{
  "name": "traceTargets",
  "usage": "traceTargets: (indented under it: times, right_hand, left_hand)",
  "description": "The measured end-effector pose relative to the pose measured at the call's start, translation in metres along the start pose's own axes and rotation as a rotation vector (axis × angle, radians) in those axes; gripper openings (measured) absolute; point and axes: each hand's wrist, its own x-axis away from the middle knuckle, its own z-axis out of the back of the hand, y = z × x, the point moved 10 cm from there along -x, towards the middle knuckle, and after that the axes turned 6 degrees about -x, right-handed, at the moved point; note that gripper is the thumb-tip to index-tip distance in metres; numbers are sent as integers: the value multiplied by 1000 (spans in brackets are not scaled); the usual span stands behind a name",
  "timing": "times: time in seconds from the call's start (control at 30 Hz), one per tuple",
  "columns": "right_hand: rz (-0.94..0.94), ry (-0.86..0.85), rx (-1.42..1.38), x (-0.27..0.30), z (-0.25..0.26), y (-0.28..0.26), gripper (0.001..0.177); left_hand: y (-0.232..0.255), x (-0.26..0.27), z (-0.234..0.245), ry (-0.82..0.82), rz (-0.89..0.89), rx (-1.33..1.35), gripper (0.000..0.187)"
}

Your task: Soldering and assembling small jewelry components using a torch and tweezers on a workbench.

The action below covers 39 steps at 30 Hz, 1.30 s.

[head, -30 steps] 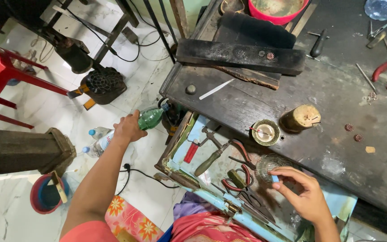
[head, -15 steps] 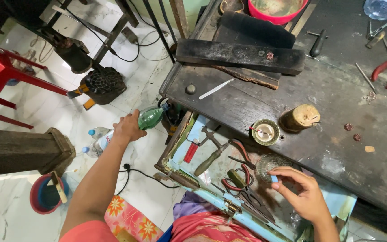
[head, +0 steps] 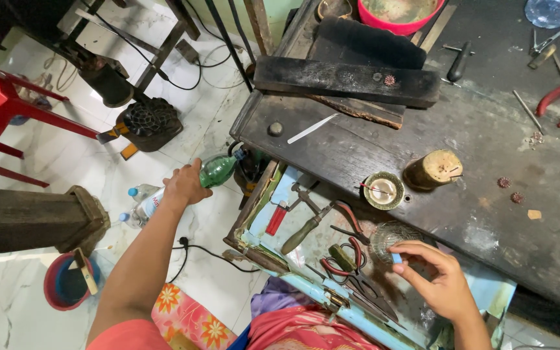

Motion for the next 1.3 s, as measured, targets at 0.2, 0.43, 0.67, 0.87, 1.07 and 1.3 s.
traceTargets:
  times: [0.2, 0.43, 0.67, 0.87, 1.07, 1.3]
  right_hand:
    - [-3, 0, -11, 1, 0, 1, 23]
    - [-15, -1, -7, 1, 1, 4, 24]
    - [12, -2, -14, 1, 0, 1, 22]
    - [21, -9, -13, 1, 0, 1, 24]
    - [15, -9, 18, 1, 0, 1, 24]
    - [12, -3, -12, 0, 0, -1, 24]
  left_hand:
    - [0, 0, 0, 23, -9, 6, 65]
    - [-2, -2, -1, 14, -1, 17, 66]
    - [-2, -1, 0, 25, -5, 14, 69]
    - [-2, -1, 1, 37, -1, 19, 68]
    - [-2, -2, 0, 30, -11, 19, 64]
    - [-2, 1, 0, 9, 6, 10, 67]
